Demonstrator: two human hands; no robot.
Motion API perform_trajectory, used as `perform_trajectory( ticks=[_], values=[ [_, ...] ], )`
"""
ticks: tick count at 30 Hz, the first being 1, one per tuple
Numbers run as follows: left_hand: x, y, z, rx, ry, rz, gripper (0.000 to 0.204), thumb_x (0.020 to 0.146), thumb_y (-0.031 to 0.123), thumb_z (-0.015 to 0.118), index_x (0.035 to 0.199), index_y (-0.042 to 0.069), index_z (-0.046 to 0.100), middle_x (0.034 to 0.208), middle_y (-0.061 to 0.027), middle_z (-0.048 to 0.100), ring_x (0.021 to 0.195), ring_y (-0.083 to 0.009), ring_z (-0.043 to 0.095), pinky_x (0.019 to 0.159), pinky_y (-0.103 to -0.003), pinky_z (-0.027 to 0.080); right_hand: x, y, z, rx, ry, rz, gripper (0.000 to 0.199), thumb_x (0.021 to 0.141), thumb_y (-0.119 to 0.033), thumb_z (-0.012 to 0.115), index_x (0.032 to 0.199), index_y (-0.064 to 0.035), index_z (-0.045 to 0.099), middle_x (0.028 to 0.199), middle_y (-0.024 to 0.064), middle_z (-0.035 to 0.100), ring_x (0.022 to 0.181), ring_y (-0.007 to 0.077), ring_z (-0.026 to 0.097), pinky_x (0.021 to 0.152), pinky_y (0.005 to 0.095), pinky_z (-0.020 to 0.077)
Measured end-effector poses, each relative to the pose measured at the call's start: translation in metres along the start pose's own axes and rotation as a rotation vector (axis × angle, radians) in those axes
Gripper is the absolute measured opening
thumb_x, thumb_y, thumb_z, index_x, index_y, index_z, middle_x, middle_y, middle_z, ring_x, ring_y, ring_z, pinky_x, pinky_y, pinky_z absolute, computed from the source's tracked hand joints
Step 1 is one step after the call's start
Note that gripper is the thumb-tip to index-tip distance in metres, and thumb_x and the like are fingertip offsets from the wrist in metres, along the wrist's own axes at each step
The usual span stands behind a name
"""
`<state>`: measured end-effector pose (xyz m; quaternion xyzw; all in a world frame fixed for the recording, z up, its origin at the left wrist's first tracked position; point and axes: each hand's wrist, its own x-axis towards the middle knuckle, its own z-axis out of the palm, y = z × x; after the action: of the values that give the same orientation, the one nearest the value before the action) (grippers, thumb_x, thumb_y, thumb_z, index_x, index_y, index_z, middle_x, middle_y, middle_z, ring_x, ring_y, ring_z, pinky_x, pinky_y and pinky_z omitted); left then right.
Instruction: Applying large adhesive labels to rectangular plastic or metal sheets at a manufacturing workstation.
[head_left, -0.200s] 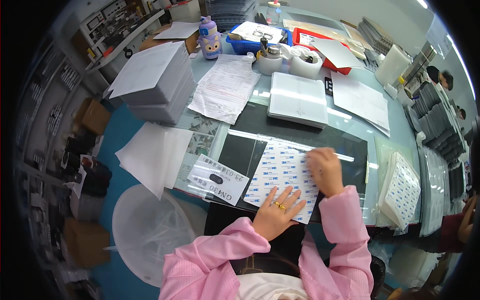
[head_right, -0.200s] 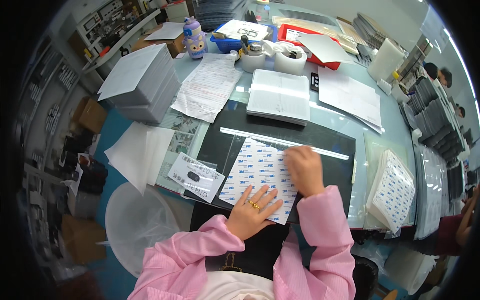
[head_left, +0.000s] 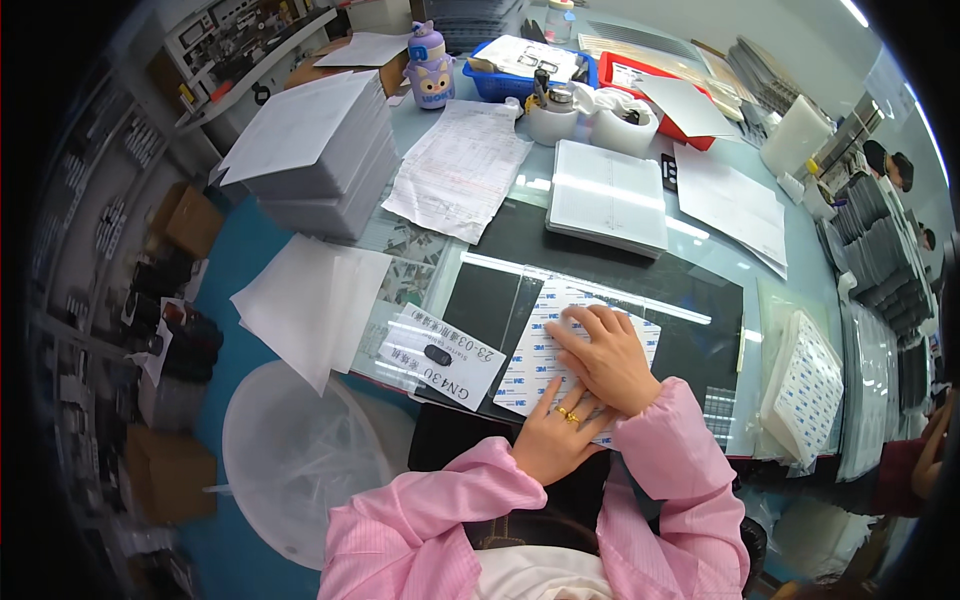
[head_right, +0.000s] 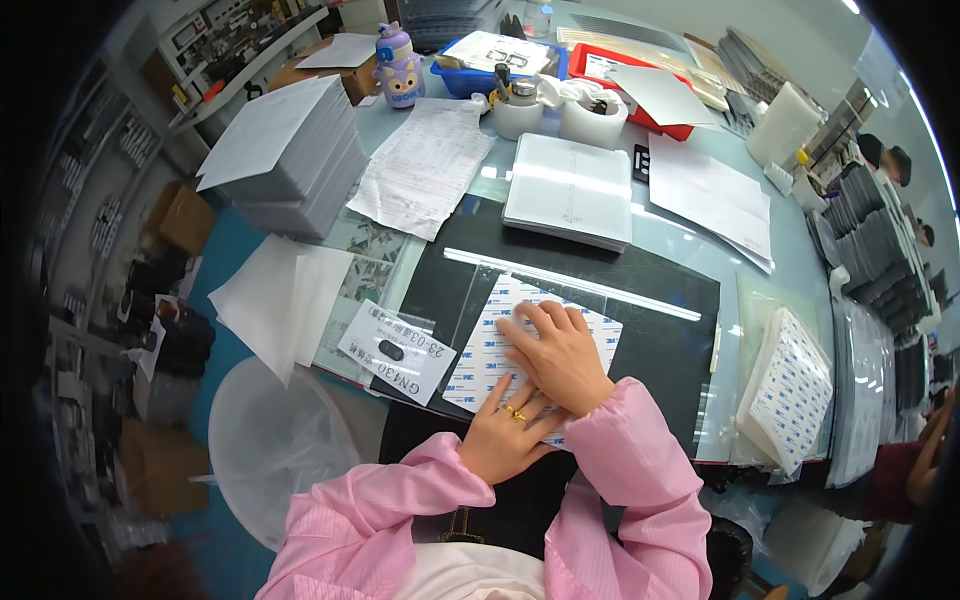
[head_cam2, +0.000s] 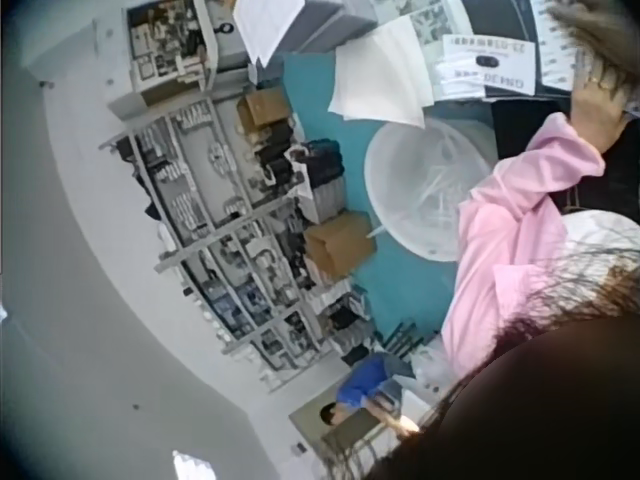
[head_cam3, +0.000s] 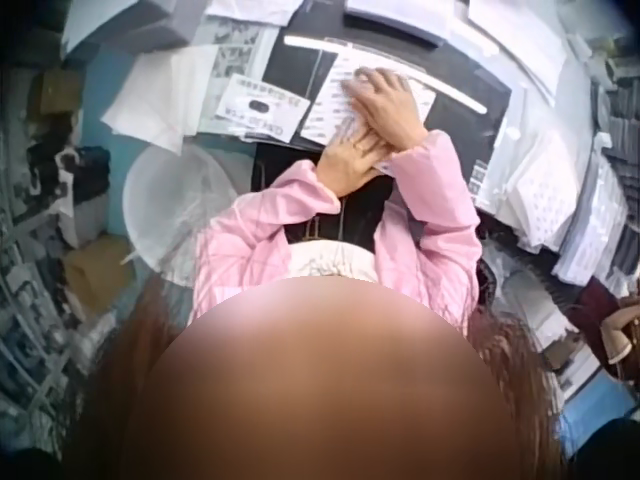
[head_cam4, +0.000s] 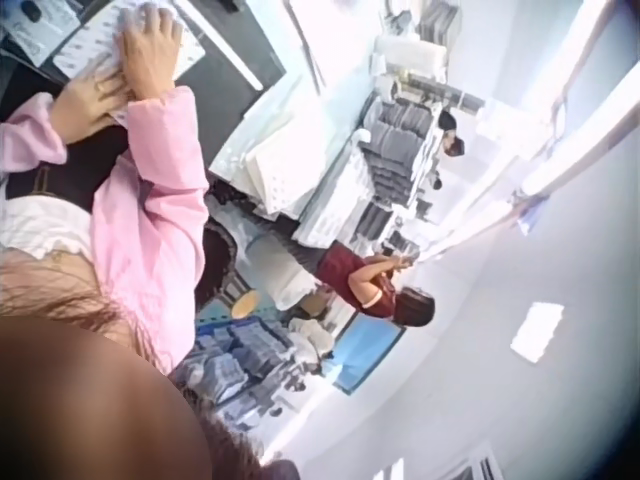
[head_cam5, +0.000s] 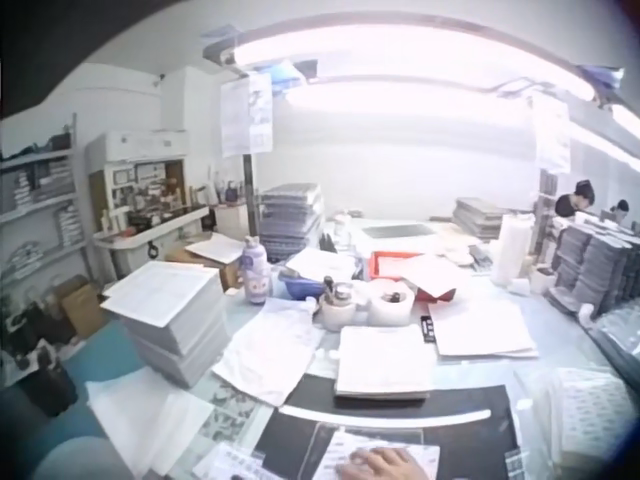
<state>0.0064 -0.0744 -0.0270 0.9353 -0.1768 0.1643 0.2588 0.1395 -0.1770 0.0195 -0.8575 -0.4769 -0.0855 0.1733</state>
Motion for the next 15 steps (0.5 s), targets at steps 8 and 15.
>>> perform_trajectory(
  ticks=[8, 15],
  values=[
    [-0.005, -0.002, -0.001, -0.03, -0.012, -0.007, 0.044, 0.083, 0.036, 0.071, 0.122, 0.016, 0.065, 0.136, -0.0108, 0.057, 0.135, -0.0312, 0.046, 0.114, -0.057, 0.027, 0.019, -0.01, 0.007, -0.233, -0.075, -0.036, 0.043, 0.088, -0.024, 0.067, 0.13, -0.0242, 0.058, 0.121, 0.0065, 0.055, 0.112, 0.0275, 0.052, 0.095, 0.0413, 0.041],
    [-0.004, -0.001, 0.004, -0.047, 0.012, 0.011, 0.049, 0.084, 0.037, 0.07, 0.128, 0.017, 0.063, 0.136, -0.0117, 0.056, 0.135, -0.0317, 0.046, 0.114, -0.058, 0.027, 0.009, -0.008, -0.002, -0.226, -0.098, -0.071, 0.044, 0.084, -0.02, 0.068, 0.128, -0.0199, 0.058, 0.121, 0.009, 0.055, 0.113, 0.0276, 0.054, 0.093, 0.0425, 0.0424]
  ],
)
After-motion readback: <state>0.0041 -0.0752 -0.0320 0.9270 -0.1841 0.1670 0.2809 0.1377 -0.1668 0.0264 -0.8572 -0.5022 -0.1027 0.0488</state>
